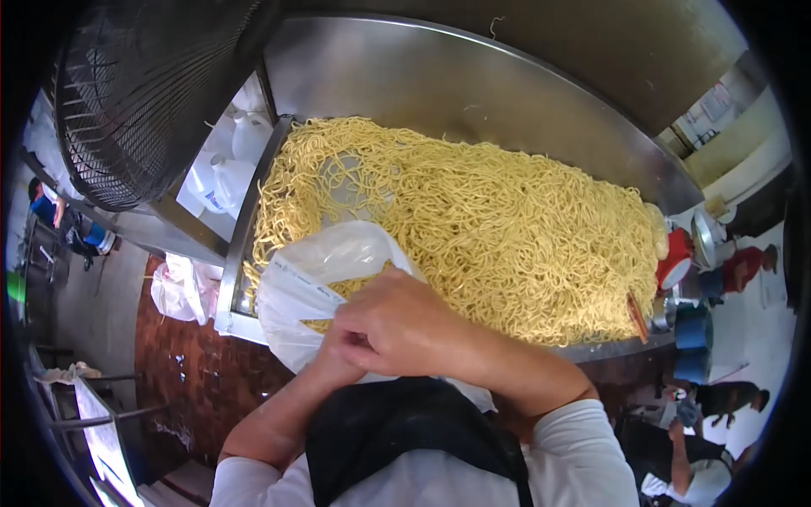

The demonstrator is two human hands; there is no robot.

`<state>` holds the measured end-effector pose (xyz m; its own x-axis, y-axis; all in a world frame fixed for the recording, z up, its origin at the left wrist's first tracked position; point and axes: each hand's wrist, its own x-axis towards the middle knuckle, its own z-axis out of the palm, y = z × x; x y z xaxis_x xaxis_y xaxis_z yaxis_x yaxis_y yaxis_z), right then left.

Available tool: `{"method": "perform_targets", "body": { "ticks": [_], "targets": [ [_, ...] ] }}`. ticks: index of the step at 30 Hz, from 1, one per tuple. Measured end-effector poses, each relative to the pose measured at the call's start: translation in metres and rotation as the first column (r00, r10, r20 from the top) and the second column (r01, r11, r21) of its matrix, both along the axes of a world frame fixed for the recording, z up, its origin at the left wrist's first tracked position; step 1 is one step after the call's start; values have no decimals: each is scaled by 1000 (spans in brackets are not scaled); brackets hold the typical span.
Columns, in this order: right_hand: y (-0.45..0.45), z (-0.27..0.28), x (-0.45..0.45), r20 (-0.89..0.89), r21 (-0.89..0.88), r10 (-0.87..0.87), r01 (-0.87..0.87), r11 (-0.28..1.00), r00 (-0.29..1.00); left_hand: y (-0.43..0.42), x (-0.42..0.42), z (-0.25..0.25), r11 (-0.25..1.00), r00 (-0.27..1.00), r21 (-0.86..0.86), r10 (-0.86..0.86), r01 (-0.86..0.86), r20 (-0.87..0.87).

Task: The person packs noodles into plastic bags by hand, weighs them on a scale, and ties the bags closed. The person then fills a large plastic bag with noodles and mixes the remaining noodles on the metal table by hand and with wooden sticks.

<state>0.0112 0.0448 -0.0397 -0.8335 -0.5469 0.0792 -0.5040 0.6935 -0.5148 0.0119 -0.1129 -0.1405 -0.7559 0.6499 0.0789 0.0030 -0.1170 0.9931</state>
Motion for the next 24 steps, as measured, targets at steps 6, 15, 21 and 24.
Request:
{"method": "perform_targets", "body": {
  "ticks": [6,15,21,24],
  "targets": [
    [89,-21,24,-41,-383,-171,143,913,984,2,-5,10,803,770,-256,592,-539,237],
    [259,-117,148,804,-382,-120,660,647,583,32,41,14,683,839,-523,530,-509,-125],
    [276,-140,178,787,-447,-151,722,528,598,3,36,14,470,810,-714,538,-518,-234],
    [262,-128,180,744,-395,-273,730,558,610,16,24,40,446,849,-788,498,-424,-175]
  ]
}}
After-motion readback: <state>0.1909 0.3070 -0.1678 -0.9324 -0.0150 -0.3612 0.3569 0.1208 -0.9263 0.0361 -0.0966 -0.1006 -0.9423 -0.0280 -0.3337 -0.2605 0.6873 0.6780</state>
